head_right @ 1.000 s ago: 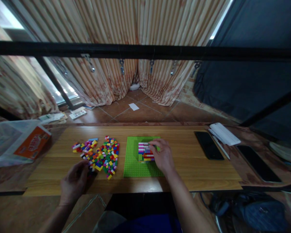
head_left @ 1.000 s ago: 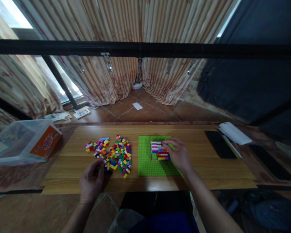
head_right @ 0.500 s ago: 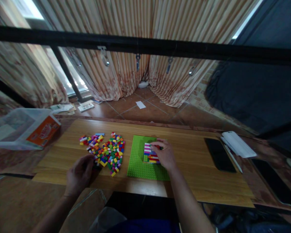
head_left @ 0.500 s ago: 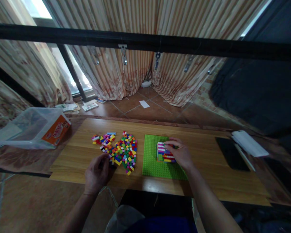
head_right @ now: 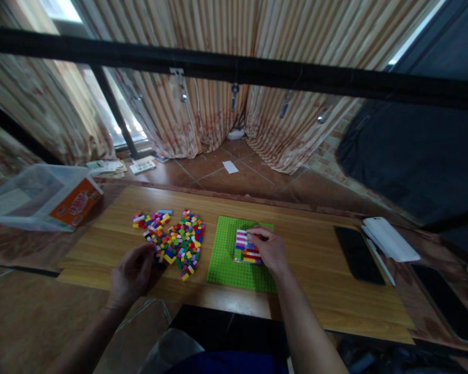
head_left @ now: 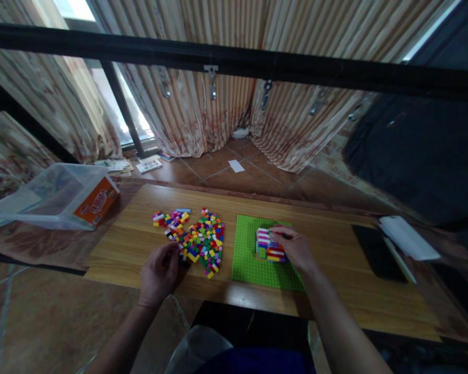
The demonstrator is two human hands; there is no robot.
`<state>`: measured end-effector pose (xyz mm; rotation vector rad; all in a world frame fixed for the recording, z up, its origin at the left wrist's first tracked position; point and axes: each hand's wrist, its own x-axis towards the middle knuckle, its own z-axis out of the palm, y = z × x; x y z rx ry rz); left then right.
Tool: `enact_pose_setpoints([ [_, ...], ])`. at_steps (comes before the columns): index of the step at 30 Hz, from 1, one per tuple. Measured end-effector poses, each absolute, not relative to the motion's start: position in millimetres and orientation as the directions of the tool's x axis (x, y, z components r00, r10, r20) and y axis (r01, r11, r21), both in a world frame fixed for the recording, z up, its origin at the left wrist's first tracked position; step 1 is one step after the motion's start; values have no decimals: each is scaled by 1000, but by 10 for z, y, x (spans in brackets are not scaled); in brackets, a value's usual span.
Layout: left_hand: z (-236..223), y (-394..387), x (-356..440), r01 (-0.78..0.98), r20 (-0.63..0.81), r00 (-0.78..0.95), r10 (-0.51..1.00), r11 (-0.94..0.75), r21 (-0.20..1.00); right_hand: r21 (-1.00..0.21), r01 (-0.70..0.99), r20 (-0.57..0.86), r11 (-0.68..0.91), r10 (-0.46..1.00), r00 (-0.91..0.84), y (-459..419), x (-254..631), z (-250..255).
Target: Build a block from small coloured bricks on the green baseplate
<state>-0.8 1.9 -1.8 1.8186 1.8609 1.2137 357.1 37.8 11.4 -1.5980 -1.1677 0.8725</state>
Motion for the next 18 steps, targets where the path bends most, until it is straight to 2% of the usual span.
enact_pose_setpoints([
  [5,-17,24,-9,697,355,-173,919,-140,703,-959,253,-47,-127,952,303,369,3556,130],
  [11,-29,24,-13,692,345,-171,923,-137,709,-964,158,-163,-215,943,291,385,3532,180],
  [18,-8,18,0,693,339,-176,924,-128,709,-943,-37,-329,-332,903,275,454,3487,262],
])
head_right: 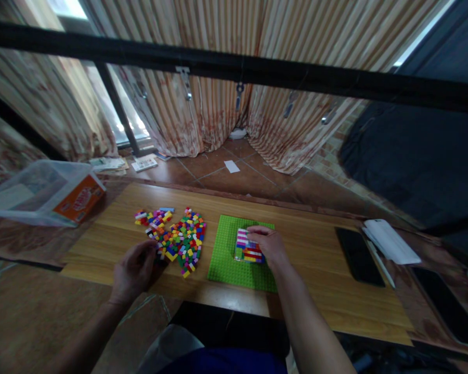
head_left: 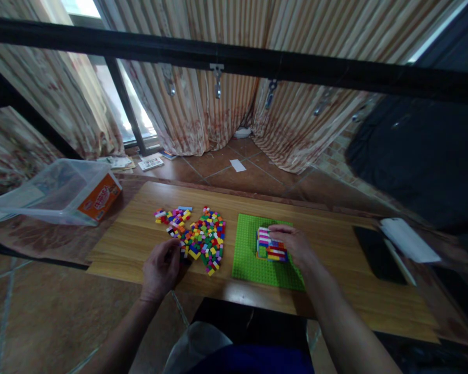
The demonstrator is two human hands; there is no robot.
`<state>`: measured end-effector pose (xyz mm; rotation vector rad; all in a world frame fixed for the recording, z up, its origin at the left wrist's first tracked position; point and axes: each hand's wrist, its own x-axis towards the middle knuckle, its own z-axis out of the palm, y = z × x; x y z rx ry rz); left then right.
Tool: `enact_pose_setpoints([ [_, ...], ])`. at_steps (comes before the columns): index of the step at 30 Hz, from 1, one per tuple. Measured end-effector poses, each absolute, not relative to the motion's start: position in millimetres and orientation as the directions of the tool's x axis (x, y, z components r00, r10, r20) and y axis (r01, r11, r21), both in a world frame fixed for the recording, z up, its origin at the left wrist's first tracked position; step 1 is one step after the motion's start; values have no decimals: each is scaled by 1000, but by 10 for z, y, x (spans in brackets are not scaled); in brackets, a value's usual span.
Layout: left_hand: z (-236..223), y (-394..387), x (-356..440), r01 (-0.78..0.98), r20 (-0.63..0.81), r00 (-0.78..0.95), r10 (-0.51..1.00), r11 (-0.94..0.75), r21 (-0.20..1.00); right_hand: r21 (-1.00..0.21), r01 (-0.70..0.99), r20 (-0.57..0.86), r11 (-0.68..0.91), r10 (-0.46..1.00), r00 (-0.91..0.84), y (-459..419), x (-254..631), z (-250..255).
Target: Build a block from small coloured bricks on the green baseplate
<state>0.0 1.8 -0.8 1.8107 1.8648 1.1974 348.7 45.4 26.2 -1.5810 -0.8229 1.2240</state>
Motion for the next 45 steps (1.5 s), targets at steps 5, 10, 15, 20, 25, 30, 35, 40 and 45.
enact_pose_setpoints([
  [5,-2,23,7,707,359,-170,918,-140,693,-918,-61,-396,-393,888,234,536,3530,278],
  [10,2,23,9,694,361,-167,918,-151,704,-905,-41,-421,-423,879,225,571,3535,296],
  [15,-4,30,15,691,349,-166,922,-144,708,-938,-33,-343,-346,907,246,519,3569,289],
  [20,-18,24,22,698,354,-159,922,-148,700,-964,224,-12,-142,866,500,328,3464,384],
  [25,-19,10,26,698,368,-150,917,-166,697,-833,525,259,175,962,91,22,2902,529],
  [30,-40,11,23,698,399,-141,906,-195,689,-749,581,245,317,948,-202,-101,2425,400],
  [35,-59,5,32,698,404,-145,903,-196,689,-715,614,246,334,942,-227,-95,2245,287],
  [40,-73,-8,38,703,402,-144,904,-192,684,-619,693,236,369,929,-284,-113,2031,205],
  [45,-94,-6,32,712,424,-127,897,-215,668,-568,749,208,342,940,-271,-104,1971,158],
])
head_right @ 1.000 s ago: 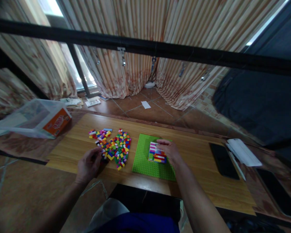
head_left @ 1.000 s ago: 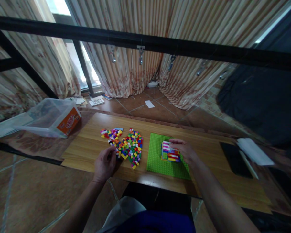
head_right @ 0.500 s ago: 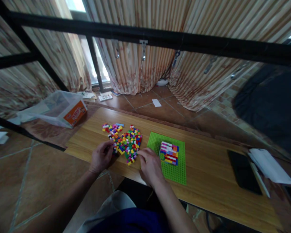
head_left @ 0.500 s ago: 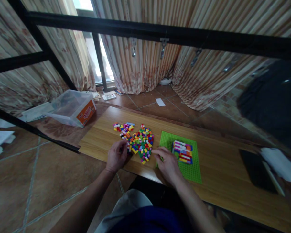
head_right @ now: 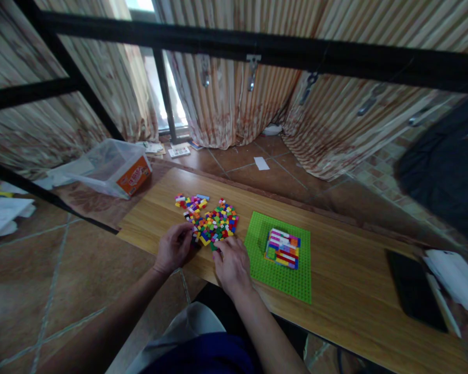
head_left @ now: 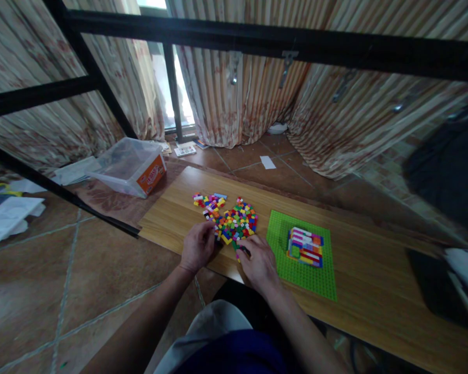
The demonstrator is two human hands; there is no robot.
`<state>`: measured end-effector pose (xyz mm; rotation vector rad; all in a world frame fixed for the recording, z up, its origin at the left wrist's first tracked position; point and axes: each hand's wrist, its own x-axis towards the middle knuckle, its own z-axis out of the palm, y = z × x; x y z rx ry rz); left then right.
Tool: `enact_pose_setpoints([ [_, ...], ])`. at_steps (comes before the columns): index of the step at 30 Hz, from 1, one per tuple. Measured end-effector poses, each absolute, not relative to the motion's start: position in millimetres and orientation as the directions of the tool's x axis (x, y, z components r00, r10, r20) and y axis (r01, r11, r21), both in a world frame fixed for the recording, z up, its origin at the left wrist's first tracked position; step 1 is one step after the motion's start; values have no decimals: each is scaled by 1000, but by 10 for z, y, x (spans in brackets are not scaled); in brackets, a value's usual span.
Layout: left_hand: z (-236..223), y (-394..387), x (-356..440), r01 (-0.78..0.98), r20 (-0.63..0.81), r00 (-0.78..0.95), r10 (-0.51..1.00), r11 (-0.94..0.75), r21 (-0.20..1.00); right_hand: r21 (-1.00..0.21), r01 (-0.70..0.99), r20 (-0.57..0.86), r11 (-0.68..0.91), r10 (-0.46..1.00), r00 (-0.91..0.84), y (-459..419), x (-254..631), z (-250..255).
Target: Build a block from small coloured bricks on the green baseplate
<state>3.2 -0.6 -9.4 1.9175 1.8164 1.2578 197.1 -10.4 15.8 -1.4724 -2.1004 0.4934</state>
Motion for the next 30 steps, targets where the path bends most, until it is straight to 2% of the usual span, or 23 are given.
enact_pose_setpoints([
  [10,-80,-5,33,718,436,-127,891,-221,660,-374,860,214,348,934,-285,-104,1822,251],
  [18,-96,-8,31,700,422,-138,896,-213,682,-337,886,189,318,945,-267,-55,1732,222],
  [22,-58,-25,17,672,438,-96,894,-267,690,-423,841,232,336,938,-258,-49,1767,203],
  [25,-33,-40,5,645,472,-53,880,-331,689,-552,760,264,342,937,-230,-81,1834,218],
  [30,-21,-48,-5,680,517,-57,854,-346,647,-752,593,242,288,957,-157,-191,1949,278],
])
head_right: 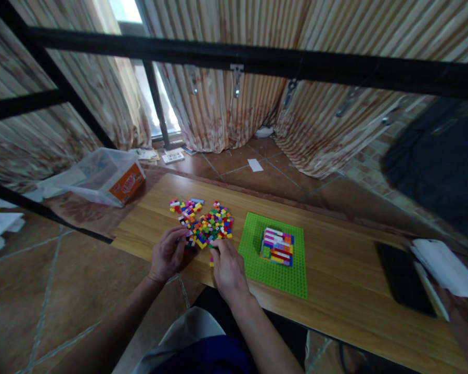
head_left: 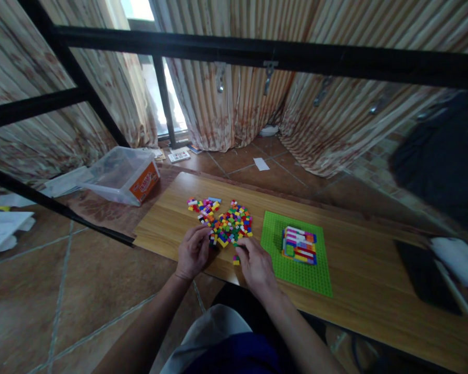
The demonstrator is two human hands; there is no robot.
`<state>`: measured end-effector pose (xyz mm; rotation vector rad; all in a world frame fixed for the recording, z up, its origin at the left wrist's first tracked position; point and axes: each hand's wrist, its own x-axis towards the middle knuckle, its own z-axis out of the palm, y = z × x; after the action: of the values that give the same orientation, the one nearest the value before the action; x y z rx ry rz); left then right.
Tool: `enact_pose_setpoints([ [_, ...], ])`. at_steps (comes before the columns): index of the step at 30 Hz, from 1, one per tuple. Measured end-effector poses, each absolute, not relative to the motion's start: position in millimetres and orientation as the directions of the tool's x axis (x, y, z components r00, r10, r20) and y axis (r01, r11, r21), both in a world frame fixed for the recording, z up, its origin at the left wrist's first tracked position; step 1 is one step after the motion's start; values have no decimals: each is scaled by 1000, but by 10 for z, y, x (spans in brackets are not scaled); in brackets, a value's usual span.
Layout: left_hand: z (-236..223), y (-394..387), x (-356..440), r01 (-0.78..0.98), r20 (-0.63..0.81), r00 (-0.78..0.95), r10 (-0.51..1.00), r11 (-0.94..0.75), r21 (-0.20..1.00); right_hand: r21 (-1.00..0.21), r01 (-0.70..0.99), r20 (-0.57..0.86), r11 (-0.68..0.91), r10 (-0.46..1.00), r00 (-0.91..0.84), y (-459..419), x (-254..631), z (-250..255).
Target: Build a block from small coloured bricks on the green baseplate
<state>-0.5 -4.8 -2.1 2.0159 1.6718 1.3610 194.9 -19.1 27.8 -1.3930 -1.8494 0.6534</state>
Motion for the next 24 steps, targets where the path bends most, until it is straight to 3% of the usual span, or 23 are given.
enact_pose_setpoints([
  [5,1,-38,-12,685,561,-60,826,-375,625,-865,437,243,247,968,-67,-278,2051,309],
  [11,-5,9,-49,553,449,-142,882,-306,775,-911,369,194,182,981,-4,-357,2172,259],
  [15,-18,62,-99,381,344,-288,894,-223,897,-934,326,157,142,987,18,-426,2218,218],
  [18,40,36,-114,317,323,-358,876,-212,924,-952,286,121,104,992,40,-474,2249,207],
  [21,179,-97,-5,333,318,-321,892,-208,920,-968,238,97,82,994,54,-517,2272,217],
  [24,339,-304,267,257,201,-164,966,-155,954,-979,183,102,87,992,74,-567,2271,268],
])
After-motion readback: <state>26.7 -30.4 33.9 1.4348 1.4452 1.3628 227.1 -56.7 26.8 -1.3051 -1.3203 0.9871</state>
